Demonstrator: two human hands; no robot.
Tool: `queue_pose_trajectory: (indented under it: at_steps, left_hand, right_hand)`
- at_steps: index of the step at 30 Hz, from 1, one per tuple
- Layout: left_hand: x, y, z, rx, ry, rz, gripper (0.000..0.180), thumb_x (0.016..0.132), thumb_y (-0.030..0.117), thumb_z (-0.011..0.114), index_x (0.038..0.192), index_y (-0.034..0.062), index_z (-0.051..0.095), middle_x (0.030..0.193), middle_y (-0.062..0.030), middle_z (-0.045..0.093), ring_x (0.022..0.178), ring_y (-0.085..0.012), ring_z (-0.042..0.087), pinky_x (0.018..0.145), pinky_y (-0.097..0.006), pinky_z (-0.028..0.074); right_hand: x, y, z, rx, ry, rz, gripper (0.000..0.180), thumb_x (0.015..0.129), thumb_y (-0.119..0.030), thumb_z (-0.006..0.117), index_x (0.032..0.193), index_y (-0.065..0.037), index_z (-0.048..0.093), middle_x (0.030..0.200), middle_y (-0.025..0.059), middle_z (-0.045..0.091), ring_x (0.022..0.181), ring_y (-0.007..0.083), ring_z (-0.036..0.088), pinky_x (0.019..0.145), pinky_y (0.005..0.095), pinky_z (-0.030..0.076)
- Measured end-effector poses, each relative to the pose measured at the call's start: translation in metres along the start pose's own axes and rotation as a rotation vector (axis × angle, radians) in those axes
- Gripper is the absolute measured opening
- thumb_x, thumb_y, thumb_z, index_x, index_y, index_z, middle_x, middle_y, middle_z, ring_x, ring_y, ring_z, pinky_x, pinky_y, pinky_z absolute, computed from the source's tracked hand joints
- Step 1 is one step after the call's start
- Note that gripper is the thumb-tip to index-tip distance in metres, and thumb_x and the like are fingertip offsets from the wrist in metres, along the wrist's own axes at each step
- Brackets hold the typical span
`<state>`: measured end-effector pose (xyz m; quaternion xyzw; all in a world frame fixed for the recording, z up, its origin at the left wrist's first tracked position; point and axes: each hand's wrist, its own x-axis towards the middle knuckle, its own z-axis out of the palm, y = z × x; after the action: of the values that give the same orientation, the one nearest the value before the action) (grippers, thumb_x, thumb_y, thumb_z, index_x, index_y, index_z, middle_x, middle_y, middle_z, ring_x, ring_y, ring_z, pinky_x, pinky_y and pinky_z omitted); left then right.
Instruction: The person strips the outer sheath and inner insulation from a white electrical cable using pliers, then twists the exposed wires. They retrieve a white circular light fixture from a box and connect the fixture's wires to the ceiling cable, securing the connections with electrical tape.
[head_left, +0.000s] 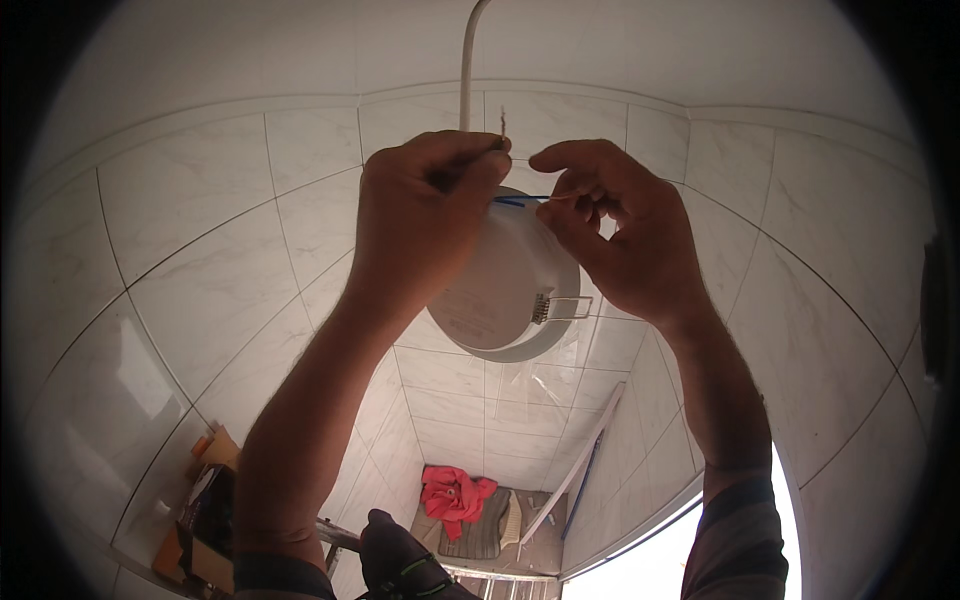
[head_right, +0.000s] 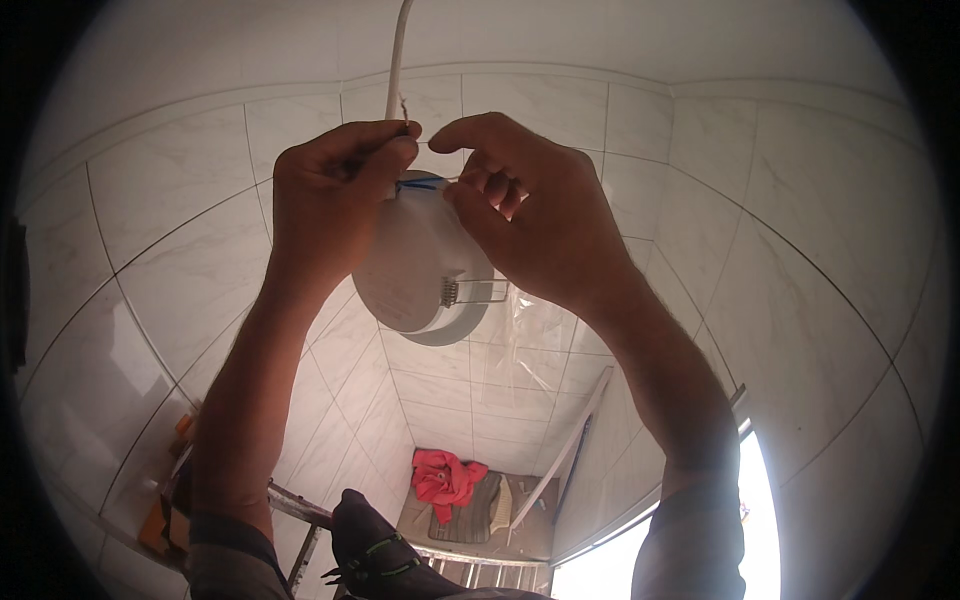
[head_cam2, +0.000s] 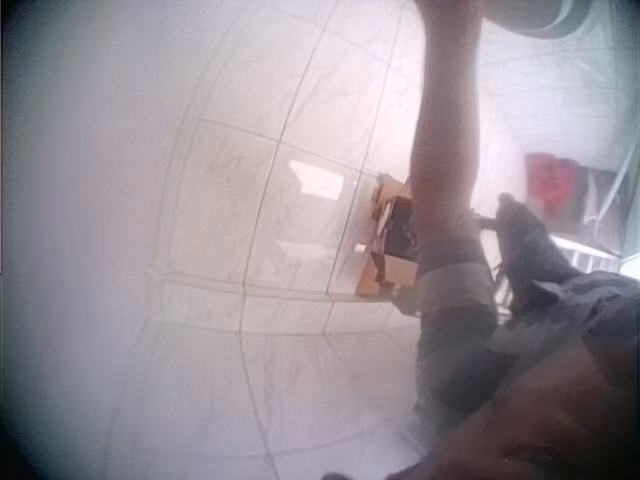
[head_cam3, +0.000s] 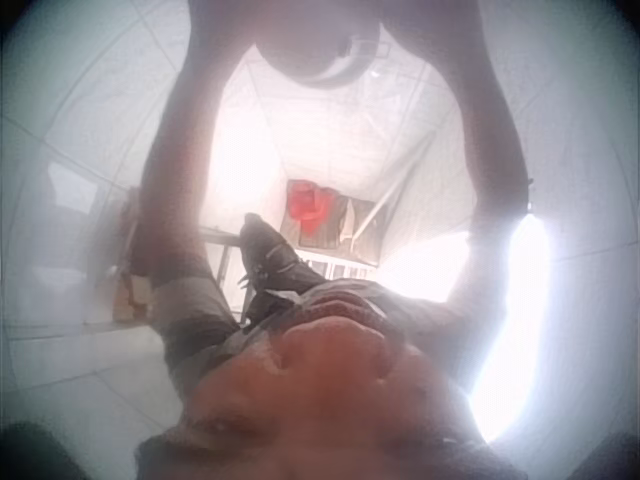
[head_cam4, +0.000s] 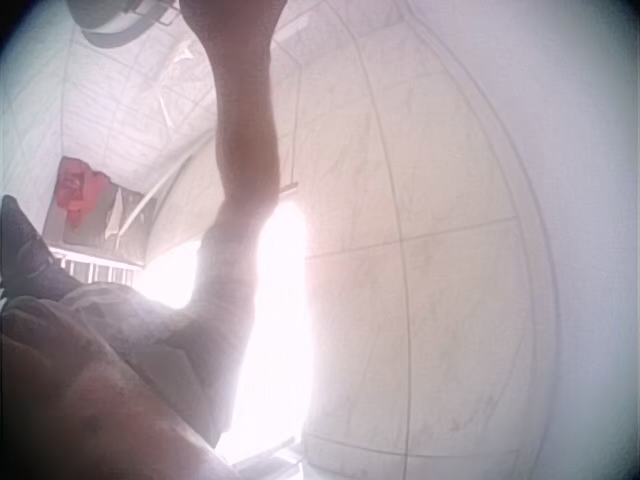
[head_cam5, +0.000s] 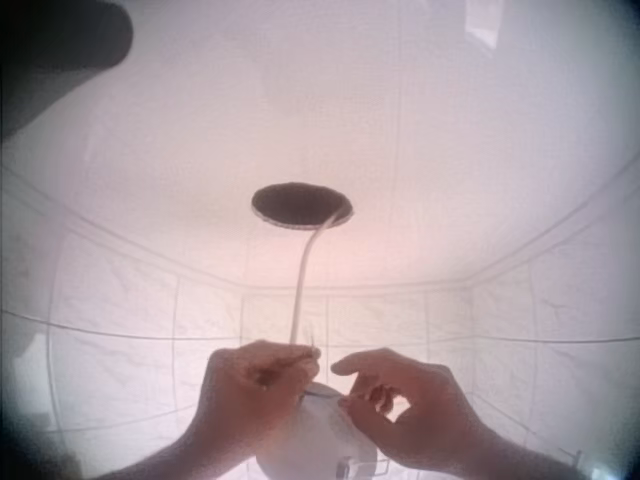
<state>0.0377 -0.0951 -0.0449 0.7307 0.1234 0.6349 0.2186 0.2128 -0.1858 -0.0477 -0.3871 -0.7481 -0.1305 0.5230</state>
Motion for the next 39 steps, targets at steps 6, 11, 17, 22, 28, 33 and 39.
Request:
queue_pose_trajectory:
  at_steps: [6, 11, 17, 22, 28, 33, 39]
  left_hand:
    - [-0.004, 0.004, 0.0, 0.144, -0.03, 0.179, 0.016, 0.094, 0.006, 0.073, 0.11, 0.0072, 0.076, 0.086, -0.0033, 0.074, 0.081, -0.0085, 0.069, 0.072, -0.025, 0.055]
    - [-0.002, -0.021, -0.004, 0.244, -0.053, 0.605, 0.017, 0.094, 0.003, 0.072, 0.108, 0.0109, 0.077, 0.089, -0.003, 0.074, 0.082, -0.0129, 0.071, 0.073, -0.029, 0.057]
    - [0.003, -0.008, -0.016, 0.426, -0.226, 0.638, 0.019, 0.089, -0.001, 0.071, 0.103, 0.0072, 0.078, 0.096, -0.0074, 0.074, 0.091, -0.0221, 0.072, 0.079, -0.035, 0.058]
    - [-0.001, 0.006, -0.021, 0.492, -0.305, 0.646, 0.019, 0.087, 0.0, 0.072, 0.104, 0.0068, 0.078, 0.099, -0.0093, 0.074, 0.094, -0.0251, 0.072, 0.081, -0.036, 0.059]
    - [-0.004, -0.002, -0.016, 0.558, -0.184, 0.682, 0.022, 0.087, -0.003, 0.07, 0.106, 0.0068, 0.078, 0.1, -0.0096, 0.074, 0.096, -0.0244, 0.071, 0.082, -0.037, 0.06]
    - [-0.006, -0.003, -0.011, 0.571, -0.102, 0.685, 0.021, 0.084, 0.001, 0.073, 0.102, 0.0107, 0.076, 0.097, -0.0057, 0.072, 0.092, -0.0234, 0.071, 0.083, -0.04, 0.061]
    - [-0.007, -0.002, -0.011, 0.659, -0.144, 0.658, 0.02, 0.084, 0.002, 0.073, 0.102, 0.0115, 0.076, 0.099, -0.0042, 0.07, 0.094, -0.0231, 0.07, 0.086, -0.041, 0.06]
  right_hand:
    - [-0.006, 0.012, 0.004, -0.097, -0.004, -0.124, 0.03, 0.092, -0.001, 0.068, 0.12, -0.009, 0.068, 0.084, 0.0031, 0.067, 0.078, 0.0137, 0.067, 0.073, 0.0319, 0.057]
    - [-0.003, 0.011, 0.0, -0.004, -0.029, -0.077, 0.027, 0.09, 0.001, 0.069, 0.115, -0.008, 0.068, 0.086, 0.0035, 0.068, 0.078, 0.0139, 0.068, 0.071, 0.0303, 0.057]
    - [-0.002, 0.016, -0.003, 0.012, -0.007, -0.118, 0.017, 0.089, 0.001, 0.069, 0.104, -0.007, 0.066, 0.087, 0.002, 0.069, 0.08, 0.0126, 0.069, 0.071, 0.0294, 0.056]
    - [0.0, 0.012, -0.011, -0.009, -0.014, -0.077, 0.015, 0.09, 0.001, 0.069, 0.102, -0.007, 0.064, 0.088, 0.0018, 0.07, 0.081, 0.0128, 0.07, 0.071, 0.0286, 0.057]
    - [0.003, 0.009, -0.01, 0.012, 0.005, -0.129, 0.018, 0.091, 0.0, 0.068, 0.108, -0.008, 0.065, 0.089, 0.0023, 0.071, 0.079, 0.0121, 0.069, 0.07, 0.0276, 0.057]
    - [0.004, 0.007, -0.01, 0.006, -0.004, -0.119, 0.021, 0.091, 0.0, 0.069, 0.111, -0.007, 0.071, 0.088, 0.0028, 0.072, 0.077, 0.0119, 0.069, 0.069, 0.0274, 0.057]
    - [0.004, 0.008, -0.009, -0.062, -0.006, -0.141, 0.01, 0.09, -0.002, 0.072, 0.1, -0.004, 0.075, 0.089, 0.0046, 0.073, 0.077, 0.0122, 0.069, 0.069, 0.0268, 0.056]
